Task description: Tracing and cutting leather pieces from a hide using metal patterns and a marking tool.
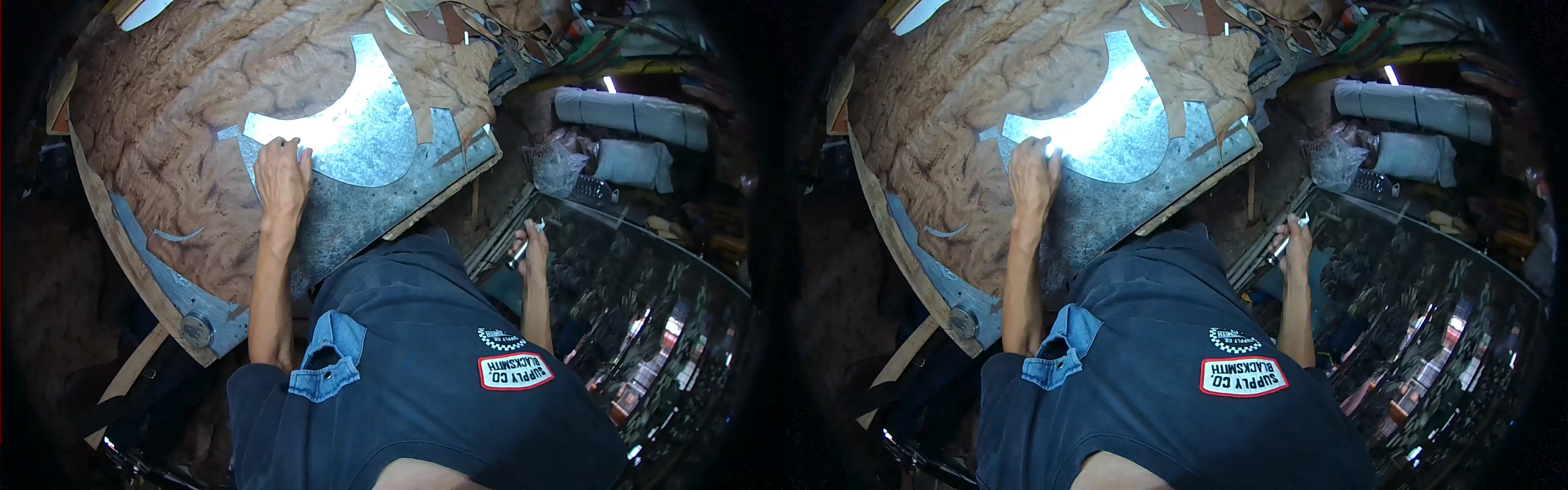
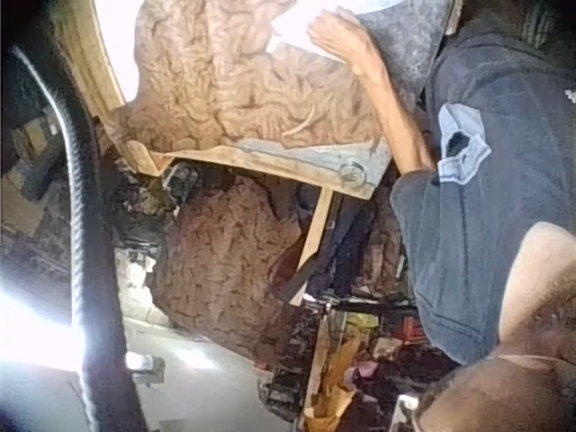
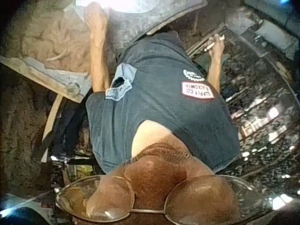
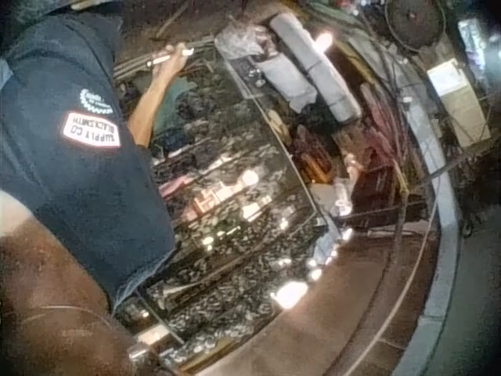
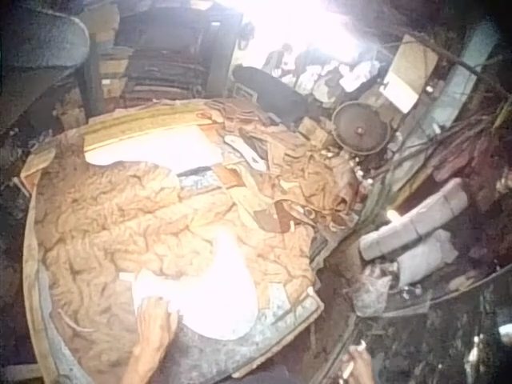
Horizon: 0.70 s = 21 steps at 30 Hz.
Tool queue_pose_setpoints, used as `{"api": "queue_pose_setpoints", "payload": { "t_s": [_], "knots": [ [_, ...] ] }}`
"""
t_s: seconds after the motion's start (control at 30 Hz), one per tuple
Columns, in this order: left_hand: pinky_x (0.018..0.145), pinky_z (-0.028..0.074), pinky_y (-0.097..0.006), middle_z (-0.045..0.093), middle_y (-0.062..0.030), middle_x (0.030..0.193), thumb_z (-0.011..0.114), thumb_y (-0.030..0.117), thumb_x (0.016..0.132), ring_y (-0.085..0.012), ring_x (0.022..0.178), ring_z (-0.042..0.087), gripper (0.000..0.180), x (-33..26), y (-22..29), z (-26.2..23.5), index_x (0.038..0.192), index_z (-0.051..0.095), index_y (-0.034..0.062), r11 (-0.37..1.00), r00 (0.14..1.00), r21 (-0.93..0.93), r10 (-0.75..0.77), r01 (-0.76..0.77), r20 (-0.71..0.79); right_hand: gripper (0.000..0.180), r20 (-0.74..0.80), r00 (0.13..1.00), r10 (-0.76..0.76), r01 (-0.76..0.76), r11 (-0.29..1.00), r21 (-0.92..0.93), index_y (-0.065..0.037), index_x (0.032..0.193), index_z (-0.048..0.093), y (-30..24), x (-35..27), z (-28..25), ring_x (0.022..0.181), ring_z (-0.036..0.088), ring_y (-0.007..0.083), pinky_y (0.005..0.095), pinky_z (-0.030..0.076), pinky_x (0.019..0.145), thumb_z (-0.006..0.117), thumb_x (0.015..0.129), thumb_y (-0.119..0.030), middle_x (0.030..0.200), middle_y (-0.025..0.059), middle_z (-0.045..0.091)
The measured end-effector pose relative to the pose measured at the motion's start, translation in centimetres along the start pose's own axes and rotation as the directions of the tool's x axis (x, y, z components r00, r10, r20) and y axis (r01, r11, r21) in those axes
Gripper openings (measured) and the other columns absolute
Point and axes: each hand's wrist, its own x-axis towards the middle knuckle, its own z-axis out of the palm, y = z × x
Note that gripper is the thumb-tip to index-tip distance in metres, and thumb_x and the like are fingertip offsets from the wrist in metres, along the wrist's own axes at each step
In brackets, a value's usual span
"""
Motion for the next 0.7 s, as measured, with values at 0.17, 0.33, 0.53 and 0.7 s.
{"api": "queue_pose_setpoints", "payload": {
  "t_s": [0.17, 0.33, 0.53, 0.7],
  "knots": [
    [0.081, 0.046, -0.047, 0.061, -0.0192, 0.095, 0.073, 0.025, 0.080, -0.0380, 0.092, 0.058, 0.033, 1.7, -2.2, 0.9, 0.102, 0.064, 0.0013, 0.948, 0.963, 0.234, -0.245, 0.214, 0.111, 0.027, 0.412, 0.905, -0.106, 0.164, 0.981, -0.108, -0.010, 0.115, 0.051, -9.7, 0.8, 12.8, 0.055, 0.057, 0.0119, 0.0280, 0.049, 0.044, 0.061, 0.095, -0.025, 0.083, 0.0042, 0.058],
    [0.100, 0.038, -0.051, 0.052, -0.0204, 0.131, 0.077, 0.032, 0.076, -0.0365, 0.123, 0.046, 0.062, 1.4, -2.1, 2.5, 0.124, 0.057, -0.0015, 0.819, 0.844, 0.385, -0.512, 0.424, 0.160, 0.052, 0.842, 0.514, -0.163, 0.706, 0.638, -0.307, -0.003, 0.144, 0.043, -12.5, 0.1, 28.6, 0.073, 0.057, 0.0083, 0.0224, 0.050, 0.059, 0.059, 0.095, -0.010, 0.091, 0.0044, 0.058],
    [0.112, 0.027, -0.052, 0.041, -0.0204, 0.145, 0.080, 0.032, 0.073, -0.0358, 0.139, 0.033, 0.076, 2.8, -1.5, 2.6, 0.133, 0.050, -0.0026, 0.721, 0.717, 0.427, -0.665, 0.545, 0.208, 0.032, 0.943, -0.332, -0.014, 0.941, 0.066, 0.332, -0.007, 0.121, 0.062, -11.6, -1.9, 48.4, 0.097, 0.065, 0.0352, 0.0390, 0.051, 0.083, 0.062, 0.090, -0.013, 0.117, 0.0152, 0.065],
    [0.114, 0.025, -0.052, 0.037, -0.0216, 0.148, 0.081, 0.033, 0.072, -0.0361, 0.141, 0.030, 0.084, 2.8, -2.9, 2.4, 0.139, 0.043, -0.0025, 0.693, 0.662, 0.434, -0.706, 0.575, 0.250, 0.024, 0.656, -0.682, 0.323, 0.704, 0.047, 0.708, -0.007, 0.107, 0.070, -8.2, -4.0, 59.6, 0.093, 0.065, 0.0340, 0.0409, 0.052, 0.079, 0.061, 0.090, -0.021, 0.103, 0.0110, 0.069]
  ]
}}
